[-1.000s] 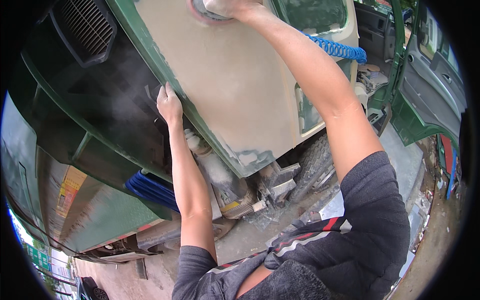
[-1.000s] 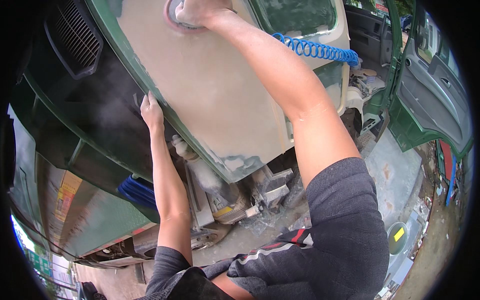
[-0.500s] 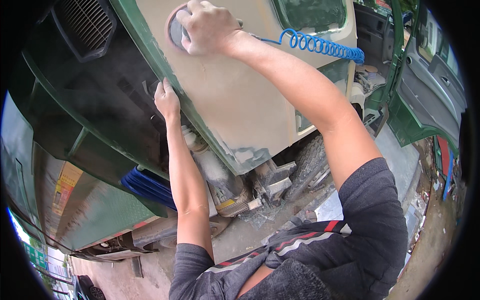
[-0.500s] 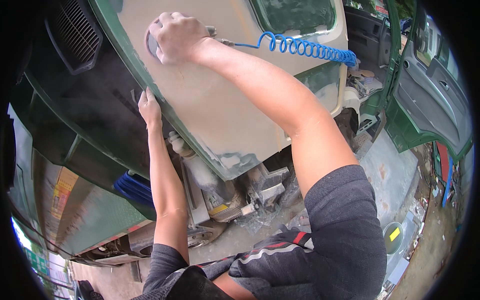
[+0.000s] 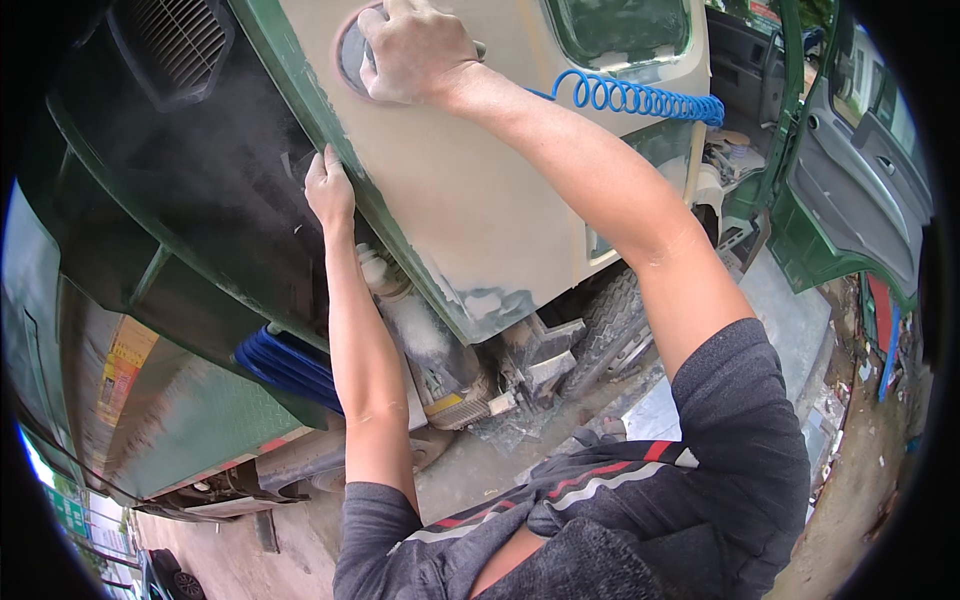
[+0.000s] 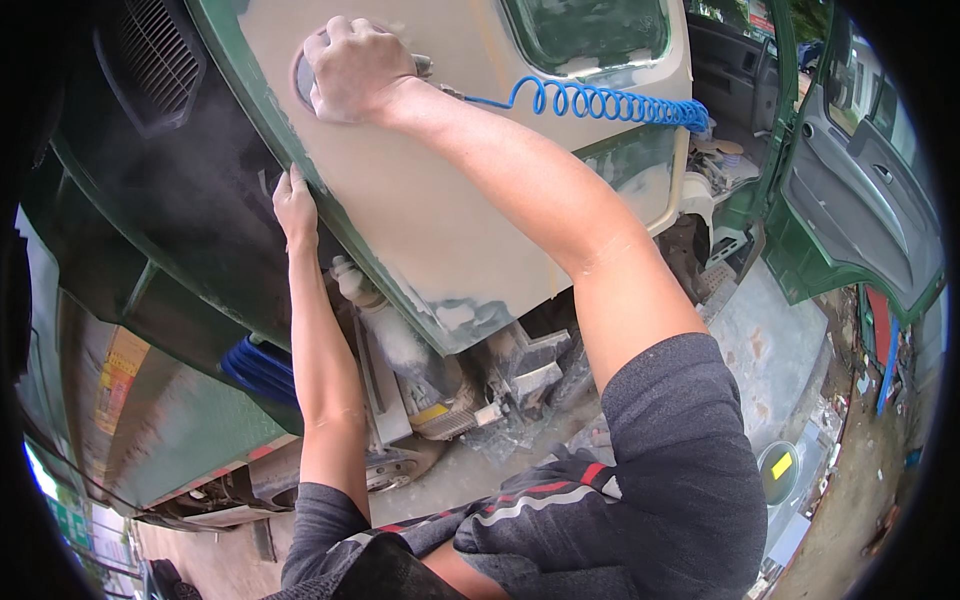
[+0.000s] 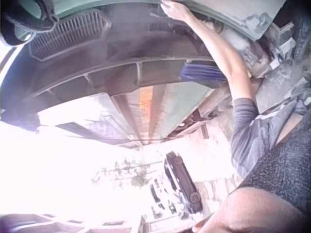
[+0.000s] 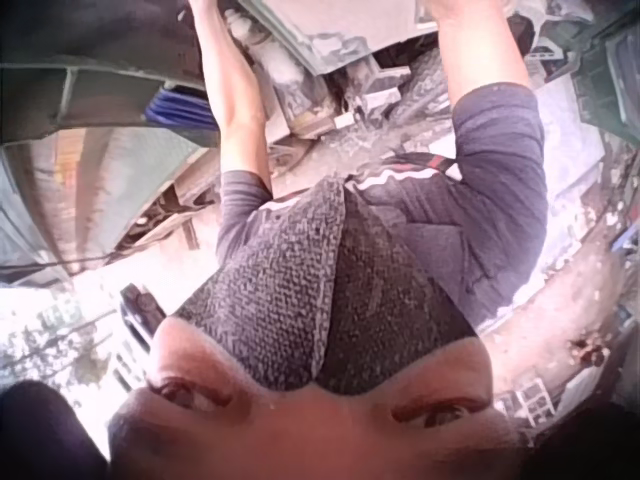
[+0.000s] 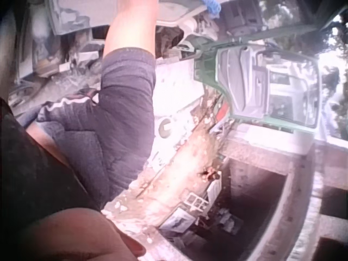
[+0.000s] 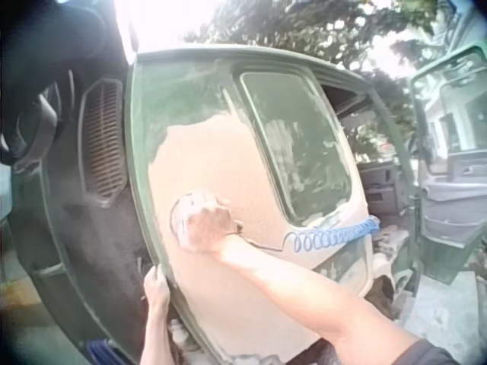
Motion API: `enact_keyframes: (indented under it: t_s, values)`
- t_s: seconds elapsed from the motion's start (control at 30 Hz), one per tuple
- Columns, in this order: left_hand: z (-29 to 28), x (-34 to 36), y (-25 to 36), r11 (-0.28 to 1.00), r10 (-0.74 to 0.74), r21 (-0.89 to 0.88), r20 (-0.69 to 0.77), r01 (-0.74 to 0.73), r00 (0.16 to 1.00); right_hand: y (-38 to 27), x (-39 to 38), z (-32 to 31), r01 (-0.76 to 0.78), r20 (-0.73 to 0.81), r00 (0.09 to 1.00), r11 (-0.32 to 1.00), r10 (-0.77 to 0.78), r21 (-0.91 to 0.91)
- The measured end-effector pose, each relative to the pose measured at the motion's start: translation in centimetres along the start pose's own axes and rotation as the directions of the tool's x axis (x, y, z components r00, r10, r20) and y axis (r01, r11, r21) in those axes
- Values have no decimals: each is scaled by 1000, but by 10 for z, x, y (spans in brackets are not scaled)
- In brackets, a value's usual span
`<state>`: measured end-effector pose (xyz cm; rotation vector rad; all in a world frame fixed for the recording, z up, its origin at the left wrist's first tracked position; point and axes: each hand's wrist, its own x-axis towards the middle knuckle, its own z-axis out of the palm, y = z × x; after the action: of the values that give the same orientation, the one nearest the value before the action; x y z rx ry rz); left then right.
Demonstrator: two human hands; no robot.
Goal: The person sands a repaired section on the side of a green truck cab using a pneumatic orbital sander, moving the sander across the surface while holding the truck frame with their other hand.
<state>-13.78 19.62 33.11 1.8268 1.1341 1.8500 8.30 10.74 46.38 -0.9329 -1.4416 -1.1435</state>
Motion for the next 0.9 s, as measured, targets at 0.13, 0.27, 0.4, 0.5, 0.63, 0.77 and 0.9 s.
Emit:
enact_keyframes:
  t_s: [0.13,0.27,0.4,0.5,0.63,0.77,0.9]
  values:
    - [3,1,1,1000,23,17,-7,-23,1000,28,5,-9,-174,38,984,983,177,-61]
    - [10,1,4,998,42,58,-52,-39,998,81,6,-28,-471,-16,881,876,472,-100]
    - [2,-3,-1,992,-15,128,-37,20,999,32,18,-66,-430,372,820,897,436,-103]
    - [6,1,5,996,48,76,2,-48,999,-13,4,-14,-178,141,973,982,185,-64]
    - [2,3,-3,999,42,16,16,-42,999,-34,-4,-8,-10,75,997,1000,11,-9]
    - [2,-2,-1,1000,15,12,1,-15,1000,45,6,-24,-355,115,928,935,355,-21]
    - [6,1,-1,993,-30,117,-8,31,1000,71,-9,-26,-471,56,880,882,472,-17]
